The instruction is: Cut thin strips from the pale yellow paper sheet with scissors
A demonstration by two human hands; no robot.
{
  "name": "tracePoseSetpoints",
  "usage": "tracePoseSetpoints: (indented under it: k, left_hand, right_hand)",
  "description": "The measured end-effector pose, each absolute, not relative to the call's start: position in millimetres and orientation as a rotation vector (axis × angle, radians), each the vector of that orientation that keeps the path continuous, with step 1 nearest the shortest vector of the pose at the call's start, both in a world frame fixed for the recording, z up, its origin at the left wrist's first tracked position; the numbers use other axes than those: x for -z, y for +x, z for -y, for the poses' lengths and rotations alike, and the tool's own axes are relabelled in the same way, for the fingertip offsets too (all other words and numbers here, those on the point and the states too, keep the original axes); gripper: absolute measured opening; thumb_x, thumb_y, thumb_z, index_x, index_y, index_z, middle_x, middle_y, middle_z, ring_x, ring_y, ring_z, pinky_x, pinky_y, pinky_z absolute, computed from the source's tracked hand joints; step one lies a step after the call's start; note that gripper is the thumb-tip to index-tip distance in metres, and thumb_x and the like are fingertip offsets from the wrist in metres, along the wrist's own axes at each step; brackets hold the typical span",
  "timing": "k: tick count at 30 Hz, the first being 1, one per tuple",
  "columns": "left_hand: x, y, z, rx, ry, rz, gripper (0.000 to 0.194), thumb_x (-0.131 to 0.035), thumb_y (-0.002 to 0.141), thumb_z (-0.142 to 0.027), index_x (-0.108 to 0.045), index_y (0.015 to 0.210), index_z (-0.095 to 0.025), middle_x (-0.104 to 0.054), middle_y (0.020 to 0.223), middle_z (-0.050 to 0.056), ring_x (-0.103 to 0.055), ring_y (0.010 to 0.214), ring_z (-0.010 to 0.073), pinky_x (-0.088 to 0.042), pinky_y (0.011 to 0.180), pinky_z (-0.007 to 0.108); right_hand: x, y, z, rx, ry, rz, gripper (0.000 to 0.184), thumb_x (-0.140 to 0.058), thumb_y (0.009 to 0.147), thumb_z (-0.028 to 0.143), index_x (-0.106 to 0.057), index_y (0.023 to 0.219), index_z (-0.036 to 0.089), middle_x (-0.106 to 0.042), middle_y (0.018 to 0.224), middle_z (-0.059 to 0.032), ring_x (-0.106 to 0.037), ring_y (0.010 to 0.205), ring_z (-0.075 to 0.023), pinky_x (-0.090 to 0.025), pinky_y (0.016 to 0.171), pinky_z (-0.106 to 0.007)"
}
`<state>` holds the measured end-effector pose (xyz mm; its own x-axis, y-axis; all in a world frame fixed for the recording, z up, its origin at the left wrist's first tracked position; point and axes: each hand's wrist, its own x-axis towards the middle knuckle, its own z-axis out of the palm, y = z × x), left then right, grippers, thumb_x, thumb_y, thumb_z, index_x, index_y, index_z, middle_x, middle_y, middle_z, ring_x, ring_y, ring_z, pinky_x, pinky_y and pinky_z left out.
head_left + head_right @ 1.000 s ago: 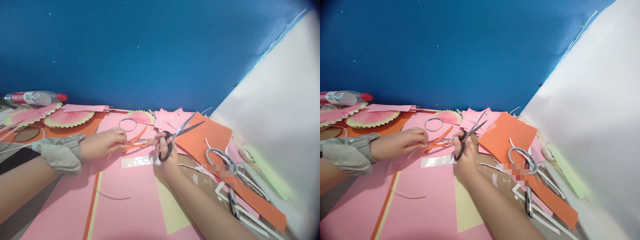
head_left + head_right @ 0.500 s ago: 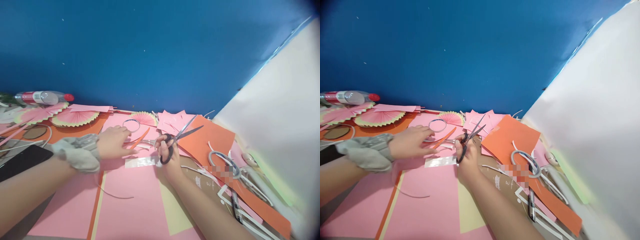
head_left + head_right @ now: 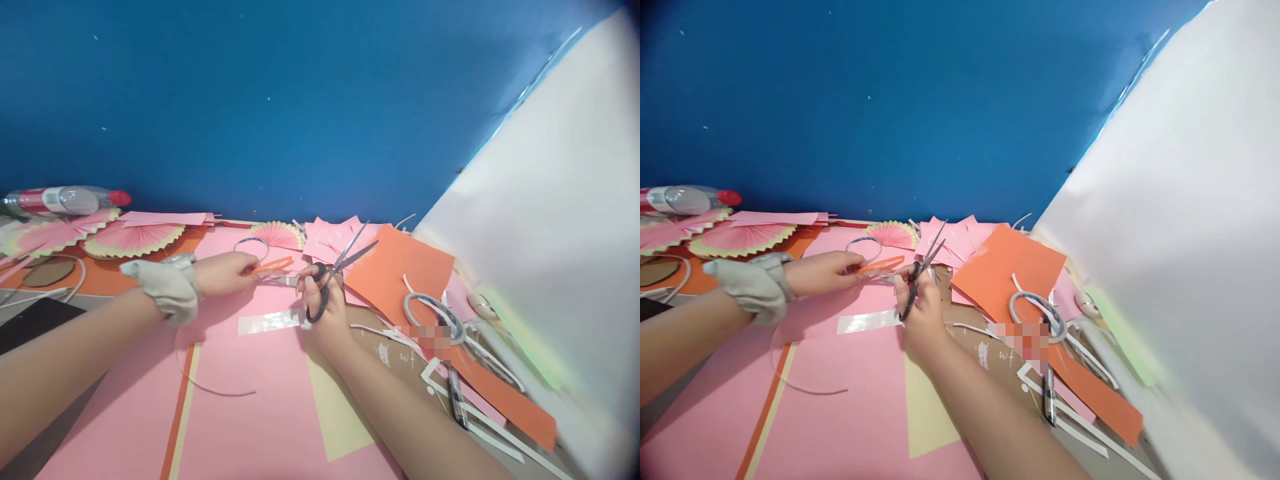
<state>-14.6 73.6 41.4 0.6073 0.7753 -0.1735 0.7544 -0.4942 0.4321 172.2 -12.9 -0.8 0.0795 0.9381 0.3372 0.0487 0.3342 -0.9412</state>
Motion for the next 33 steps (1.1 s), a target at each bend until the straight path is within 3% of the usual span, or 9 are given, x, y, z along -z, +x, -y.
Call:
tracePoseSetpoints:
  k: [3, 6, 10, 13, 18, 22, 25, 33]
  left_hand:
    - [-53, -32, -76, -0.186, 2.091, -1.120, 0.027, -0.040, 0.084, -0.043, -0.053, 0.088, -0.020, -0.062, 0.081, 0.002, -0.057, 0.071, 0.0176, -0.044, 0.064, 0.029]
    - [-61, -43, -73, -0.351, 1.867, -1.050, 0.021, -0.037, 0.086, -0.038, -0.048, 0.090, -0.020, -0.059, 0.081, 0.001, -0.056, 0.074, 0.0157, -0.047, 0.072, 0.031]
    - [-63, -48, -64, -0.523, 1.458, -0.898, 0.006, -0.044, 0.084, -0.024, -0.047, 0.087, -0.020, -0.050, 0.067, -0.002, -0.047, 0.059, 0.0120, -0.046, 0.063, 0.028]
    - [-60, -49, -57, -0.623, 1.231, -0.800, 0.006, -0.045, 0.085, -0.018, -0.050, 0.088, -0.019, -0.045, 0.065, -0.002, -0.042, 0.057, 0.0105, -0.042, 0.058, 0.024]
    - [-50, -41, -43, -0.576, 1.233, -0.703, 0.025, -0.036, 0.091, -0.019, -0.049, 0.069, -0.015, -0.038, 0.061, -0.002, -0.034, 0.052, 0.0083, -0.038, 0.052, 0.019]
    - [-43, -28, -31, -0.498, 1.124, -0.664, 0.019, -0.036, 0.092, -0.025, -0.054, 0.090, -0.018, -0.037, 0.064, -0.004, -0.037, 0.048, 0.0078, -0.041, 0.048, 0.020]
    - [-41, -18, -27, -0.633, 0.983, -0.656, 0.022, -0.036, 0.092, -0.022, -0.055, 0.101, -0.015, -0.037, 0.063, -0.003, -0.038, 0.051, 0.0072, -0.042, 0.051, 0.018]
    - [-47, 0, -23, -1.022, 0.710, -0.574, 0.022, -0.035, 0.090, -0.008, -0.056, 0.091, -0.014, -0.043, 0.067, -0.001, -0.047, 0.059, 0.0091, -0.047, 0.060, 0.021]
  right_hand:
    - [2, 172, 12, -0.886, -1.014, 1.307, 0.014, -0.043, 0.088, 0.034, -0.047, 0.085, 0.021, -0.042, 0.070, 0.0035, -0.034, 0.049, -0.0075, -0.032, 0.047, -0.022]
    - [5, 173, 12, -0.893, -1.012, 1.304, 0.013, -0.042, 0.088, 0.032, -0.048, 0.087, 0.020, -0.043, 0.070, 0.0036, -0.032, 0.048, -0.0069, -0.031, 0.046, -0.021]
    - [8, 174, 11, -0.889, -1.004, 1.311, 0.014, -0.043, 0.089, 0.033, -0.049, 0.088, 0.021, -0.044, 0.070, 0.0035, -0.035, 0.050, -0.0076, -0.032, 0.049, -0.022]
    - [7, 174, 10, -0.901, -0.997, 1.323, 0.014, -0.042, 0.089, 0.033, -0.048, 0.087, 0.021, -0.043, 0.069, 0.0039, -0.036, 0.050, -0.0078, -0.032, 0.048, -0.022]
    - [1, 172, 13, -0.919, -1.035, 1.330, 0.011, -0.050, 0.085, 0.031, -0.050, 0.087, 0.020, -0.045, 0.070, 0.0026, -0.043, 0.057, -0.0098, -0.036, 0.051, -0.022]
    - [0, 172, 14, -1.025, -1.052, 1.440, 0.023, -0.063, 0.077, 0.027, -0.054, 0.097, 0.021, -0.052, 0.076, 0.0011, -0.047, 0.063, -0.0115, -0.039, 0.057, -0.024]
    - [2, 173, 14, -1.135, -1.048, 1.515, 0.027, -0.065, 0.075, 0.027, -0.054, 0.100, 0.022, -0.055, 0.081, 0.0005, -0.050, 0.064, -0.0118, -0.041, 0.060, -0.025]
    - [1, 167, 16, -1.252, -1.074, 1.679, 0.021, -0.069, 0.070, 0.031, -0.056, 0.082, 0.020, -0.058, 0.079, 0.0011, -0.049, 0.064, -0.0118, -0.039, 0.061, -0.025]
